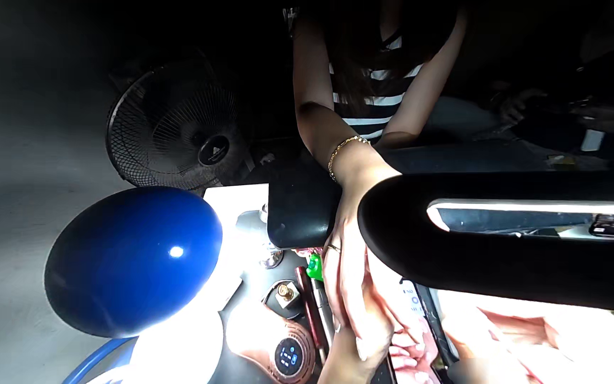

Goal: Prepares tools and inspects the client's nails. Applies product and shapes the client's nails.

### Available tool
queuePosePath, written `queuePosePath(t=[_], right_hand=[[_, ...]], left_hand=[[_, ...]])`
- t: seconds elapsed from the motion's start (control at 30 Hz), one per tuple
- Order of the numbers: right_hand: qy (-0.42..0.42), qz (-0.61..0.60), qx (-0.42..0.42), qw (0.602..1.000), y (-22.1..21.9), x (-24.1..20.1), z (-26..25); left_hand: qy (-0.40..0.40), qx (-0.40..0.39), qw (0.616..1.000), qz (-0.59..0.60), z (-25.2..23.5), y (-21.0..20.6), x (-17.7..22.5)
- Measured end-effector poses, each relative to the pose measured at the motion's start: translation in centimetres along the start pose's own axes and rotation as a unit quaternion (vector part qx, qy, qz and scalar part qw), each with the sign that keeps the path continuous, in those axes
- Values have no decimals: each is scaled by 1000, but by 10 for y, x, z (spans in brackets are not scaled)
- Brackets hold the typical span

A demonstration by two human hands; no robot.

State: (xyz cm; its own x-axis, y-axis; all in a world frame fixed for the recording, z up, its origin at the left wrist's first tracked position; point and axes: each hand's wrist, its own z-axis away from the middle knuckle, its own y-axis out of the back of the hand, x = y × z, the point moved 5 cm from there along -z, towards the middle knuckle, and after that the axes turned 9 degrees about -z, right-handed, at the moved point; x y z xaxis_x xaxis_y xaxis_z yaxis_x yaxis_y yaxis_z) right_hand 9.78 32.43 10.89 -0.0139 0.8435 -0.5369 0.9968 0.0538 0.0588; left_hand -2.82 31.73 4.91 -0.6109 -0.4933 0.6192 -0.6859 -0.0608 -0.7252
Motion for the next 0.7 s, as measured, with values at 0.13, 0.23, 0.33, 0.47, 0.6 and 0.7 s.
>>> queuePosePath(t=[0.13,0.23,0.33,0.47,0.6,0.7], right_hand=[[-4,-12,-6,1000,-1,2,0],[-5,-13,-8,1000,-1,1,0],[0,-3,-10,1000,-2,2,1],[4,-16,-5,1000,-2,2,2],[-13,-42,13,999,0,4,4],[-16,-47,14,999,2,3,3]], left_hand=[[-11,10,1000,8,-2,0,-3],[-5,12,1000,15,-2,-1,-2],[3,22,999,25,-1,1,-4],[8,-1,999,36,-1,-3,0],[13,4,998,60,-3,-3,-3],[43,10,996,81,-5,-4,-4]])
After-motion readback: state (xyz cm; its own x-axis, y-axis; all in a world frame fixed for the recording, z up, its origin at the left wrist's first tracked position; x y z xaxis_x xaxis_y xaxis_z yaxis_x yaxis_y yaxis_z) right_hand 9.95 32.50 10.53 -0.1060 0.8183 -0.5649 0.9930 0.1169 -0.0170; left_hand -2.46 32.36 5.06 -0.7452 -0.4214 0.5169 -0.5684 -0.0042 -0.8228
